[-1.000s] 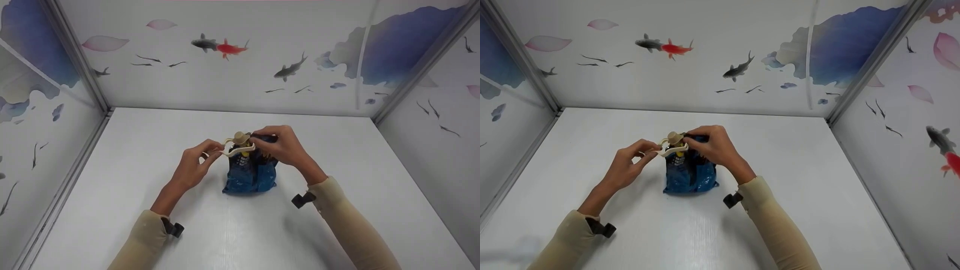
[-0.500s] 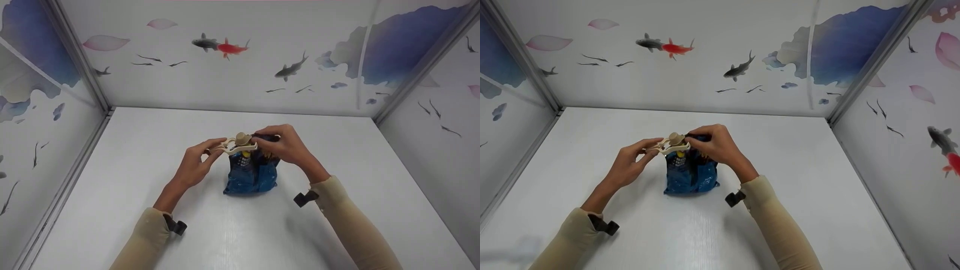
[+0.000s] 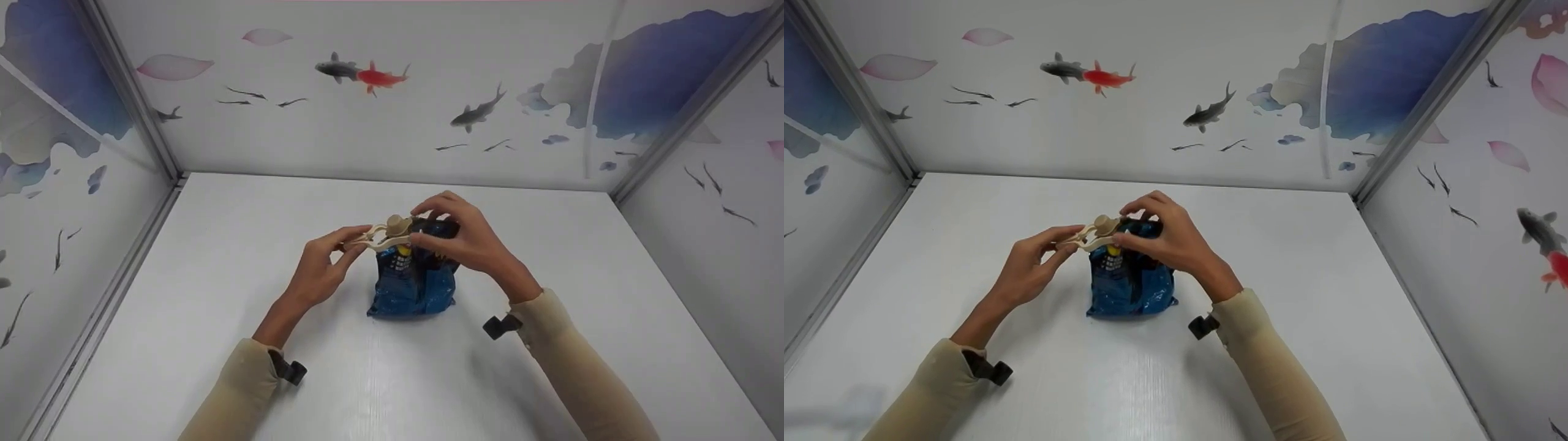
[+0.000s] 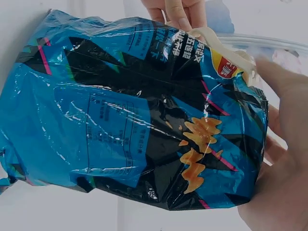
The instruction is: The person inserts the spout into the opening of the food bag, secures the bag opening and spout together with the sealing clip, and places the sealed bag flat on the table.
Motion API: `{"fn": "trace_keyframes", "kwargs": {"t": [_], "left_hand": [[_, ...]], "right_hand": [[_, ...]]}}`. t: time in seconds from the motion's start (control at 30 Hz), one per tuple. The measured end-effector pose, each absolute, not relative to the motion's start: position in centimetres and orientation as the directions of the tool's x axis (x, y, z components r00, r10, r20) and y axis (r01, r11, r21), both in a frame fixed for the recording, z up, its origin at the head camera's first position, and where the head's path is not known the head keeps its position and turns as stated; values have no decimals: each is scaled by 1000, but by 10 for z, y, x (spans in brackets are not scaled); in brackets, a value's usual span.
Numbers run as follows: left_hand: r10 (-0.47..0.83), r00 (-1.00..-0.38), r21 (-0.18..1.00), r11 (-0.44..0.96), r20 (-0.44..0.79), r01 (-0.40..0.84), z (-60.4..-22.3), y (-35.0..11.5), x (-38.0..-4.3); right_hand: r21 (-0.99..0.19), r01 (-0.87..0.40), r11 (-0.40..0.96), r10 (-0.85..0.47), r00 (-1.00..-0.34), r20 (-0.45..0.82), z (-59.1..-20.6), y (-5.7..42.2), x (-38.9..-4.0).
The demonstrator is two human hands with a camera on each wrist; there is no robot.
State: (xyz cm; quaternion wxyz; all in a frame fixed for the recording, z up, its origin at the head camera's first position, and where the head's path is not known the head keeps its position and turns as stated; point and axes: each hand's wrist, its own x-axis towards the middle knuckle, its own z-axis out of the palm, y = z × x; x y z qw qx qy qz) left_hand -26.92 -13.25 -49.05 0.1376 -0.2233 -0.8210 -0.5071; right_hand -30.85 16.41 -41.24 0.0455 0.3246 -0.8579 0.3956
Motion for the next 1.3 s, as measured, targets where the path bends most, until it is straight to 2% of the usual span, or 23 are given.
{"fn": "trace_keyframes", "kwargs": {"t": [0.2,0.33,0.83,1.3], "left_hand": [[228,-863,769,390,452,506,-490,-132,-268],[236,-863,774,383,446,505,-489,-130,-267],[265,-865,787,364,426,499,-479,-116,-267],[175,-880,815,332,441,475,-467,-89,-278]], "right_hand": [[-651,-621,436,-585,-745,320,-415,164,-308],[-665,-633,396,-576,-735,357,-419,165,-308],[-706,-615,351,-530,-752,391,-425,167,-310],[-743,-590,316,-540,-756,370,-429,167,-309]]}}
